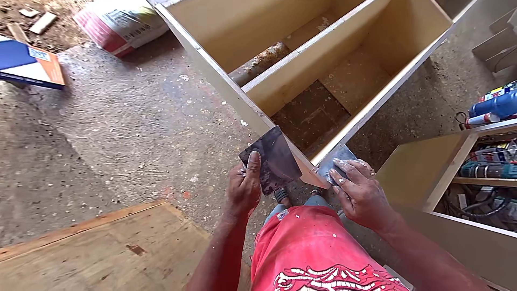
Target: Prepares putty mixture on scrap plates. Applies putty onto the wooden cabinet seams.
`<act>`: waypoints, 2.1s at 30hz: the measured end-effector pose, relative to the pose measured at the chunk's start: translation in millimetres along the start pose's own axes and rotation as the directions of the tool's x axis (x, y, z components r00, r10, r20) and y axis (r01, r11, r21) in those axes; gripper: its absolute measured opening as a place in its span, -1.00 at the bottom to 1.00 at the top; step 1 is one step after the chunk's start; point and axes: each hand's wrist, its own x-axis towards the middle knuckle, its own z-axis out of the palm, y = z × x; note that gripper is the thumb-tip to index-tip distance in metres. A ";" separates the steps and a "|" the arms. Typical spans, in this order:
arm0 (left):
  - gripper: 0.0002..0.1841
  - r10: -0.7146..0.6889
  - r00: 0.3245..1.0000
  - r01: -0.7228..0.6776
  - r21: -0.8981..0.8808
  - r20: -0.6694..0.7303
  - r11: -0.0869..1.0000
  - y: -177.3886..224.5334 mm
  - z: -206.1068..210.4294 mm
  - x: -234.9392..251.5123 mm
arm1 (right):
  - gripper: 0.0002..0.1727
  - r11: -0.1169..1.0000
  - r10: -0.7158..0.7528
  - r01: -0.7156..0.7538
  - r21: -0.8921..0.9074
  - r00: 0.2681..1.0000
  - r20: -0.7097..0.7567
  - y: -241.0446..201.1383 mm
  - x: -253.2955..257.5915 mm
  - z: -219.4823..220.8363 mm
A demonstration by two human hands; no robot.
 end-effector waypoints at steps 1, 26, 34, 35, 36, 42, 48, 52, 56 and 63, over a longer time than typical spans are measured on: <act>-0.60 -0.001 1.000 0.001 0.003 0.003 1.000 -0.2 0.0 -0.2 | -0.58 1.000 -0.002 0.002 0.005 1.000 -0.001 -3.8 3.3 6.9; -0.61 -0.092 0.962 0.154 -0.231 0.259 0.961 4.8 27.2 1.9 | -0.55 0.907 -0.199 0.281 0.315 0.943 -0.267 -57.8 16.2 -20.8; -0.61 0.052 0.974 0.058 -0.468 0.219 0.882 20.5 58.2 -24.2 | -0.54 0.930 -0.064 0.194 0.313 0.922 -0.381 -48.3 9.7 -2.6; -0.61 0.088 0.976 0.013 -0.456 0.199 0.890 19.5 60.6 -27.8 | -0.54 0.916 -0.024 0.175 0.362 0.923 -0.385 -48.1 8.5 -4.8; -0.61 0.118 0.975 -0.022 -0.448 0.188 0.894 18.2 62.1 -31.3 | -0.54 0.890 0.029 0.147 0.431 0.926 -0.376 -46.7 6.7 -8.5; -0.63 0.244 0.922 -0.135 -0.340 0.301 0.931 36.9 68.9 -57.9 | -0.57 0.639 0.292 -0.034 0.768 0.935 -0.202 -2.7 -25.9 -54.5; -0.56 0.373 0.839 -0.355 -0.121 0.396 0.927 43.5 79.1 -71.2 | -0.55 0.994 0.011 0.025 0.110 0.950 -0.311 -42.3 -51.8 -94.9; -0.57 0.386 0.841 -0.403 -0.037 0.379 0.914 45.0 78.5 -83.0 | -0.57 0.995 0.012 0.010 0.098 0.976 -0.220 -56.7 -65.5 -64.2; -0.54 0.308 0.908 -0.343 0.083 0.284 0.936 36.2 63.0 -74.0 | -0.59 0.978 0.083 -0.075 0.194 0.996 -0.034 -60.9 -90.4 -42.5; -0.57 0.186 0.981 -0.194 0.214 0.057 0.957 20.5 -26.1 0.4 | -0.53 0.991 0.125 -0.111 0.077 0.970 -0.208 -52.5 -59.7 21.8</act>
